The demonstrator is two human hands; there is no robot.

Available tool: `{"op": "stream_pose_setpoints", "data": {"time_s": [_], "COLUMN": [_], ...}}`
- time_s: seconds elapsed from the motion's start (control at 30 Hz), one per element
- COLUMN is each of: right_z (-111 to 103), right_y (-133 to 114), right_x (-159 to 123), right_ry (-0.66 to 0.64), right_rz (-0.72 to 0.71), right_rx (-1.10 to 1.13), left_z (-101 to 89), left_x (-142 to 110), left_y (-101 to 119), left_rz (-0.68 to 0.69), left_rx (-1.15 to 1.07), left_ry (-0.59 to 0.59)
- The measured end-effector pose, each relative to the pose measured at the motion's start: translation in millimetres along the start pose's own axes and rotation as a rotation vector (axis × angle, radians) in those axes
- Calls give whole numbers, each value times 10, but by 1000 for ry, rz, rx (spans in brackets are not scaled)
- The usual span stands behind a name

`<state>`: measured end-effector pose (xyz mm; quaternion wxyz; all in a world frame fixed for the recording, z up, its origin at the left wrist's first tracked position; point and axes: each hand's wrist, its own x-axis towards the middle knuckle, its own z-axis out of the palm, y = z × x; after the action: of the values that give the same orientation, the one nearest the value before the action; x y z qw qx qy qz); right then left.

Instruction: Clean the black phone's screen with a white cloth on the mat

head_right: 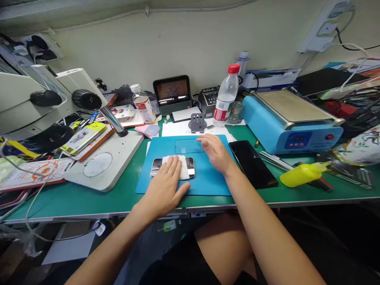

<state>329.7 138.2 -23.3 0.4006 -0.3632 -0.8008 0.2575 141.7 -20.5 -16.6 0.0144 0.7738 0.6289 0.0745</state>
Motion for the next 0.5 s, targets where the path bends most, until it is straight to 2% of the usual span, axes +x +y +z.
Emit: {"op": "stream_pose_setpoints", "data": {"time_s": [0.13,0.23,0.37,0.5], "right_z": [-2,-10,-17,-28], "right_y": [19,26,8,-14], "right_x": [-9,-14,-23,-34], "right_ry": [0,-12,-27,-48], "right_rz": [-1,-1,9,30], "right_rx": [5,15,40,64], "left_z": [91,106,49,16], "left_x": [105,57,-227,-550], "left_y": [318,338,18,-400], "left_rz": [59,105,148,11], "left_rx": [-10,-12,23,102], "left_ry": [41,56,57,66]}}
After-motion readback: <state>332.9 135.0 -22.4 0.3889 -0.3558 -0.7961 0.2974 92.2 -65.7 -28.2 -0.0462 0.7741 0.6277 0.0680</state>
